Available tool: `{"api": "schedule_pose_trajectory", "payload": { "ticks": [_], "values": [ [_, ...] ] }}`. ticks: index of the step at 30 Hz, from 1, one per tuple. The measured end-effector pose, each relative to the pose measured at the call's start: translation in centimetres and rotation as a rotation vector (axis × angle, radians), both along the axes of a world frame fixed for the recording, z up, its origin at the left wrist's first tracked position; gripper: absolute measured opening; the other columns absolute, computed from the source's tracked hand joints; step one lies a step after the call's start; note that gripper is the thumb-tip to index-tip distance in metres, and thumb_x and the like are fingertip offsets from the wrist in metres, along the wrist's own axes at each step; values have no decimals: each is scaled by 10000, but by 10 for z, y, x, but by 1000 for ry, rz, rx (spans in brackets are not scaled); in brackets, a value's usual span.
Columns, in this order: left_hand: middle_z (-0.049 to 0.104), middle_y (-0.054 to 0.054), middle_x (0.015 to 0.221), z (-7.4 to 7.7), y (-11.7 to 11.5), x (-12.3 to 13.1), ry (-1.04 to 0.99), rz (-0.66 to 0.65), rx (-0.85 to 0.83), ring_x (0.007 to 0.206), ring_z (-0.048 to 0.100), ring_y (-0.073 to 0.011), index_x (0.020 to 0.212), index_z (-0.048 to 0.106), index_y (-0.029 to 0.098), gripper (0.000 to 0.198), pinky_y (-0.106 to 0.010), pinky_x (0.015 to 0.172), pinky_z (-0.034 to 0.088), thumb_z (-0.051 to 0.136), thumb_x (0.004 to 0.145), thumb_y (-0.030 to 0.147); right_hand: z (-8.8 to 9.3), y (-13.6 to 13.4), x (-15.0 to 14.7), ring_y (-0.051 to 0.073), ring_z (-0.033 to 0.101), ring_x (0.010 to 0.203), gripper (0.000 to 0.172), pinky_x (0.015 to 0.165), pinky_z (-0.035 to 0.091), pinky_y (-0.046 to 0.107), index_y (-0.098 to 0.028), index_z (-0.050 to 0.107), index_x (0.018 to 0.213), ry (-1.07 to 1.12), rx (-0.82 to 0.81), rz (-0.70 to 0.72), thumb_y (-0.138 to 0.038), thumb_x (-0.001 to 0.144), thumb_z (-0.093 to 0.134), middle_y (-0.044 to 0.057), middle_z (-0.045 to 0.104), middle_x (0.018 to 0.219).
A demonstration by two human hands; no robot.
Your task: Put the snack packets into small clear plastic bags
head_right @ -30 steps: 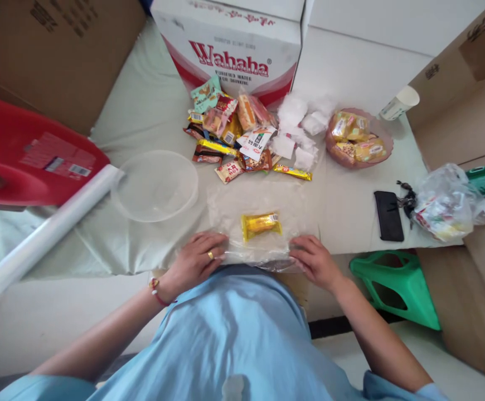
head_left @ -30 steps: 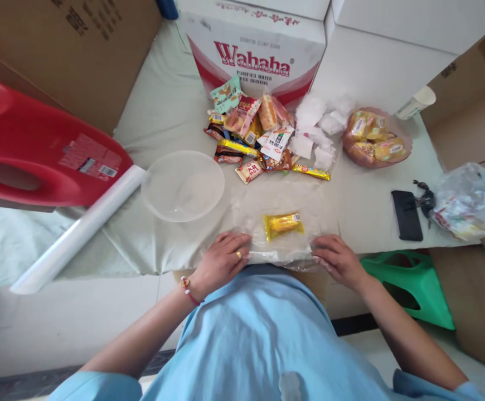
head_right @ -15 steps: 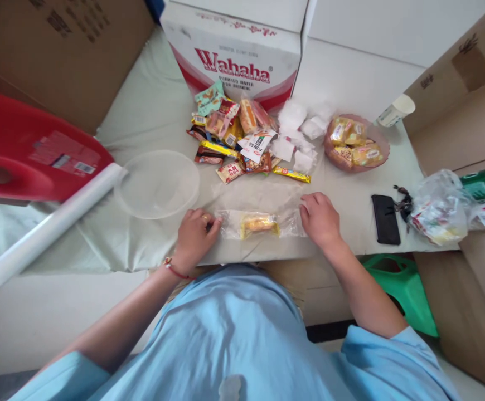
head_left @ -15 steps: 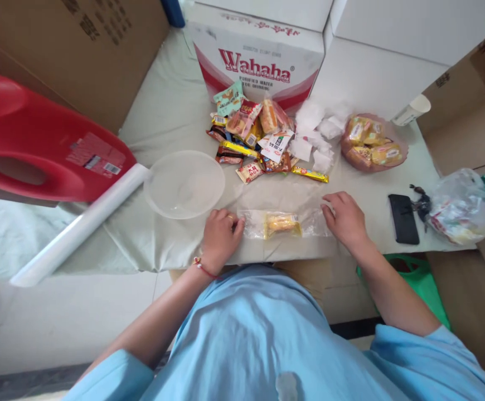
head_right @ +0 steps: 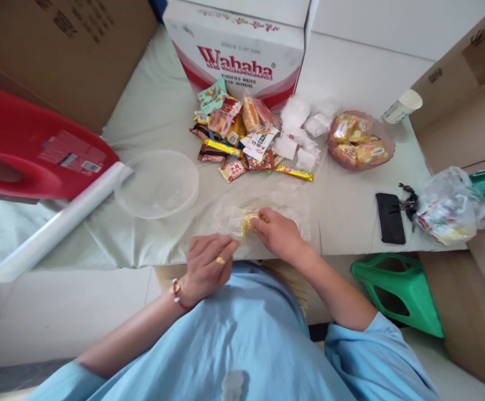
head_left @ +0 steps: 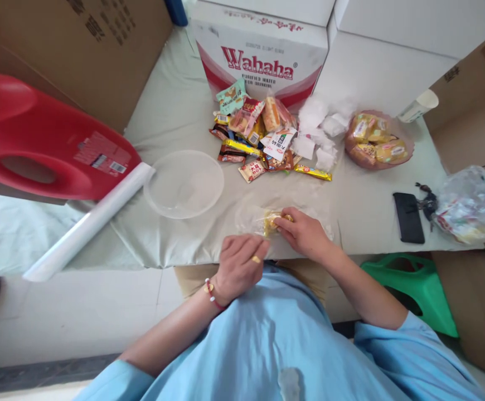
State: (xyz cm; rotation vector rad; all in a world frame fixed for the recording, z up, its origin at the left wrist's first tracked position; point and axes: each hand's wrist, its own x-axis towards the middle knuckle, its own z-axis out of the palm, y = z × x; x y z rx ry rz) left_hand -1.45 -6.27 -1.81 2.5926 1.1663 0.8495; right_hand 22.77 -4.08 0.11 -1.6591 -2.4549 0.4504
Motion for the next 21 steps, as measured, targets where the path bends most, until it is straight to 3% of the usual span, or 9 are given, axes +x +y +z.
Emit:
{"api": "schedule_pose_trajectory", "payload": {
  "ticks": [2,5,8,11,13,14,18,21],
  "values": [
    [750,-105,1308,-1,6,17,96,-90,-120,1171,668,-259,1397,658,273,474,-433,918,458,444,993,145,1,1,4,224,689,1029,336,717,517,292,-301,715,1329,56,-32,4,-312,1065,507,98,677,1345],
    [715,-127,1407,-4,21,37,204,-74,-229,1149,656,-282,1454,632,218,516,-449,865,452,426,991,128,3,15,17,229,691,1043,335,855,552,339,-241,740,1296,181,-102,7,-278,1053,513,110,710,1268],
    [716,-111,1416,-5,26,43,242,-52,-216,1147,643,-293,1385,685,216,450,-460,878,444,441,1012,153,4,42,28,300,639,1146,348,1019,520,446,-181,737,1302,155,6,-114,-278,1039,531,150,720,1241],
    [676,-100,1485,-5,24,43,214,-16,-185,1303,586,-314,1361,701,235,427,-492,987,416,462,1015,167,1,73,29,389,536,1300,566,1125,441,544,-107,604,1482,42,108,-238,-325,964,670,221,646,1407],
    [668,-97,1499,-5,22,42,187,4,-193,1369,553,-314,1419,662,244,482,-514,1059,380,467,992,135,-5,91,26,397,553,1270,698,1105,448,541,-73,564,1505,-6,38,-283,-347,894,762,233,682,1336],
    [677,-96,1488,-5,22,42,176,11,-201,1376,553,-311,1454,635,247,518,-520,1080,365,466,981,119,-8,98,24,382,586,1211,686,1069,467,517,-72,594,1467,-21,-17,-302,-347,868,787,213,723,1237],
    [698,-94,1462,-7,25,41,164,8,-224,1377,562,-314,1482,616,261,543,-530,1099,350,460,981,123,-9,115,21,245,649,867,302,845,493,345,-113,764,1131,54,-228,-328,-270,874,744,76,742,856],
    [685,-92,1483,-7,26,41,172,-7,-235,1361,569,-319,1447,652,259,506,-531,1069,373,452,998,136,5,108,21,183,616,738,201,730,453,291,-121,785,1024,170,-274,-256,-237,934,647,41,722,805]
  ]
}}
